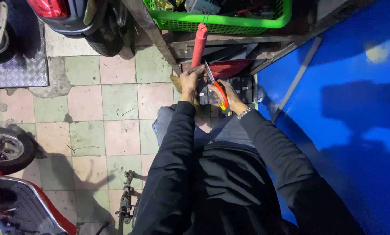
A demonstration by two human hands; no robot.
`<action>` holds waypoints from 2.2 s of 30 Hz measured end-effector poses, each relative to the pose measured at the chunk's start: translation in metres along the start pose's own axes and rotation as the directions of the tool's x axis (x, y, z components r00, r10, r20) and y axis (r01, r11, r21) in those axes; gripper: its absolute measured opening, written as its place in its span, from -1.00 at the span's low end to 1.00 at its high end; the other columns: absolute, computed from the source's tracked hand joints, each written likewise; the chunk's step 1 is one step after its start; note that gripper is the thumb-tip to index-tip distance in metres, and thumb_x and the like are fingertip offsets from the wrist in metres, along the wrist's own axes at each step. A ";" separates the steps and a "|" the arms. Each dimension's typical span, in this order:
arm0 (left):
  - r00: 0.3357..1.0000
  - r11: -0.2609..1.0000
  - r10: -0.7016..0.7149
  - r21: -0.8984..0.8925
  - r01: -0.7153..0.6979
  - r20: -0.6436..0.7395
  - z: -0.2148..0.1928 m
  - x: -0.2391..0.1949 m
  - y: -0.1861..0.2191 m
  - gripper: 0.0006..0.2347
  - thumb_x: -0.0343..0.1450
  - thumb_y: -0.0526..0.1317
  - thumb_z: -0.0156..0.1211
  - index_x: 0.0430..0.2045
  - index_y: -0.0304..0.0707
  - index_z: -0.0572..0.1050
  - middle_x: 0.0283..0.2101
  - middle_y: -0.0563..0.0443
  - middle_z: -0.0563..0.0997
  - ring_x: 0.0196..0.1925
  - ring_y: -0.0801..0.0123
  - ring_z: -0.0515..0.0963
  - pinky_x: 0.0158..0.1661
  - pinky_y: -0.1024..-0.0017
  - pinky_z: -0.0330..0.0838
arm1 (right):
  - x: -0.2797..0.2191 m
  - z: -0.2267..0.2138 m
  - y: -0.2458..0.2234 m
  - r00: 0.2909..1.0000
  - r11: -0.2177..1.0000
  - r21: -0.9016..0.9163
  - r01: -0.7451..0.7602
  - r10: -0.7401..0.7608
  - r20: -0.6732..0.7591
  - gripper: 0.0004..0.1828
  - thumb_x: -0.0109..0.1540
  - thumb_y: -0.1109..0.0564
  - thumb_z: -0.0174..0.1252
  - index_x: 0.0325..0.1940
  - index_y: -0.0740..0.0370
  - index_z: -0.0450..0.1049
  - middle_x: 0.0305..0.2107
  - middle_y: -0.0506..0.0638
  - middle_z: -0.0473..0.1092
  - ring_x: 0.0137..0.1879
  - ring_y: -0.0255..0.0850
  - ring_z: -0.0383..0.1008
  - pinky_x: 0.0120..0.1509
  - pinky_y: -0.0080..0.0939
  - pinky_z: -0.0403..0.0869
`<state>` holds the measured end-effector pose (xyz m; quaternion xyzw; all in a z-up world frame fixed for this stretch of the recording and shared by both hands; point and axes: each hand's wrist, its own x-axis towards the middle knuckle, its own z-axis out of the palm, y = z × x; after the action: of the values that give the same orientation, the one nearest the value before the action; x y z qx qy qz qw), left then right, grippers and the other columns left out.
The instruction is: The person uses scissors to cut a red cable tie, then works on the front of a red scooter. They manipulate a black plastic part near the ignition area, insert a key, and use a screwdriver to tighten a screw on the part.
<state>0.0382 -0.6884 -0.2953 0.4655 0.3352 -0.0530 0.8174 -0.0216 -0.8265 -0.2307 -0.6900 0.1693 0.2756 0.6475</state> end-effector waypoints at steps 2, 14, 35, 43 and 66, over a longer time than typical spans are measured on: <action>1.000 0.998 0.003 0.069 -0.003 0.011 -0.005 0.006 -0.002 -0.90 0.27 -0.33 0.44 -0.49 -0.41 0.65 -0.61 -0.29 0.61 -0.63 0.21 0.65 -0.58 0.32 0.64 | -0.002 0.001 -0.001 1.000 1.000 0.021 0.018 -0.018 -0.007 -0.67 0.24 -0.11 0.32 -0.23 0.15 0.41 -0.70 -0.04 0.23 -0.69 -0.33 0.25 -0.71 -0.36 0.34; 1.000 0.999 -0.004 0.041 0.004 -0.009 -0.005 -0.003 0.001 -0.91 0.27 -0.35 0.43 -0.45 -0.40 0.66 -0.55 -0.30 0.64 -0.56 0.23 0.69 -0.48 0.32 0.69 | -0.014 0.002 -0.011 0.996 0.995 0.021 0.093 -0.093 0.015 -0.68 0.25 0.01 0.30 -0.14 0.18 0.32 -0.81 -0.08 0.13 -0.78 -0.36 0.17 -0.78 -0.35 0.19; 0.968 0.964 -0.245 0.124 0.236 0.058 0.003 0.048 -0.005 -0.75 0.21 -0.41 0.50 -0.41 -0.50 0.49 -0.50 -0.20 0.61 -0.48 0.27 0.69 -0.36 0.43 0.64 | -0.022 -0.024 0.017 1.000 0.989 0.148 -0.015 0.019 -0.025 -0.67 0.25 -0.08 0.28 -0.33 0.09 0.29 -0.81 -0.05 0.18 -0.77 -0.35 0.22 -0.73 -0.39 0.22; 0.890 0.895 -0.354 0.380 0.234 0.287 0.001 0.042 0.011 -0.80 0.21 -0.53 0.46 -0.52 -0.43 0.49 -0.38 -0.35 0.65 -0.31 -0.03 0.74 -0.19 0.12 0.68 | 0.035 0.072 0.139 0.941 0.839 0.543 -0.044 0.218 -0.260 -0.25 0.27 -0.41 0.21 0.05 0.38 0.41 -0.71 0.08 0.27 -0.68 -0.12 0.34 -0.72 -0.10 0.38; 0.874 0.775 -0.361 0.626 0.088 0.325 0.026 0.012 0.036 -0.76 0.17 -0.35 0.58 -0.60 -0.31 0.49 -0.57 -0.12 0.56 -0.53 0.34 0.59 -0.57 0.63 0.44 | 0.054 0.165 0.048 0.569 1.000 0.029 0.011 0.018 -0.822 -0.25 0.30 -0.12 0.14 0.40 0.40 0.12 -0.36 0.35 0.55 -0.09 0.27 0.60 0.00 0.25 0.57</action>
<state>0.0746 -0.6859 -0.2672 0.6292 0.1686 -0.3554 0.6704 -0.0334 -0.6623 -0.3034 -0.7287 0.4560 -0.0774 0.5051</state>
